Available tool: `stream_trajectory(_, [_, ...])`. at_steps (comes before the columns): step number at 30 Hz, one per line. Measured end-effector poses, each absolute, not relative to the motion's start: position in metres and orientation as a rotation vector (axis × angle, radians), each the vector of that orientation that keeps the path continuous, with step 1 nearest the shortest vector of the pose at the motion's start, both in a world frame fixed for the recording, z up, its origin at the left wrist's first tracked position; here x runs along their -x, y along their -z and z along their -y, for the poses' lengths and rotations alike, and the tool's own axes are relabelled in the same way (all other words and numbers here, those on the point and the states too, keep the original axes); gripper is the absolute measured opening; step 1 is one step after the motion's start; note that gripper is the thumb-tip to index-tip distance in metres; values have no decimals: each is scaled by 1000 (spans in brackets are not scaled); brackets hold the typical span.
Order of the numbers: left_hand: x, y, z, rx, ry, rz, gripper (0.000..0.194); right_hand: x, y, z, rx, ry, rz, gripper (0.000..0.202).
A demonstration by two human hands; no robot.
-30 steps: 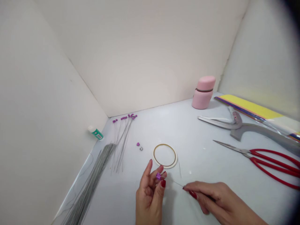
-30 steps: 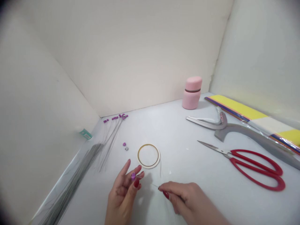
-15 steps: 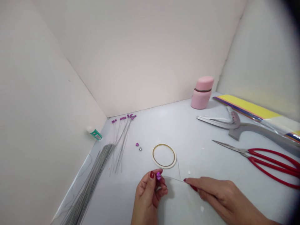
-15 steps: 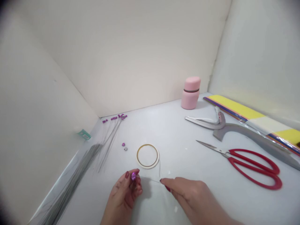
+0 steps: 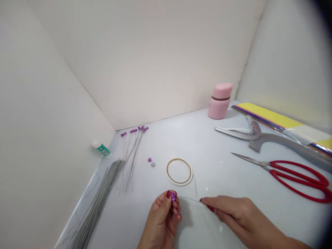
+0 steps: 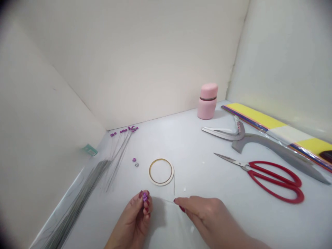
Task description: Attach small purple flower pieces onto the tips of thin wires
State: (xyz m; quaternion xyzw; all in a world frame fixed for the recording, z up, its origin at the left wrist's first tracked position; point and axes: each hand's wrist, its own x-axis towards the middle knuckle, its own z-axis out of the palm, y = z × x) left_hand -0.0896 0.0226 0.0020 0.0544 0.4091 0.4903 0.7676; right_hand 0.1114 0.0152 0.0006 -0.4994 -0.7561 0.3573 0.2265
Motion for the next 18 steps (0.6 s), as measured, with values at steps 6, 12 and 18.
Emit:
stream_trajectory(6, [93, 2, -24, -91, -1078, -802, 10, -113, -5, -14, 1424, -969, 2028, 30])
stream_trajectory(12, [73, 6, -18, -288, -1156, -876, 30, -108, -14, -12, 1405, -949, 2078, 30])
stream_trajectory(18, [67, 4, -16, -304, -1288, -1086, 25, -98, -8, -8, 1293, -1188, 2074, 28])
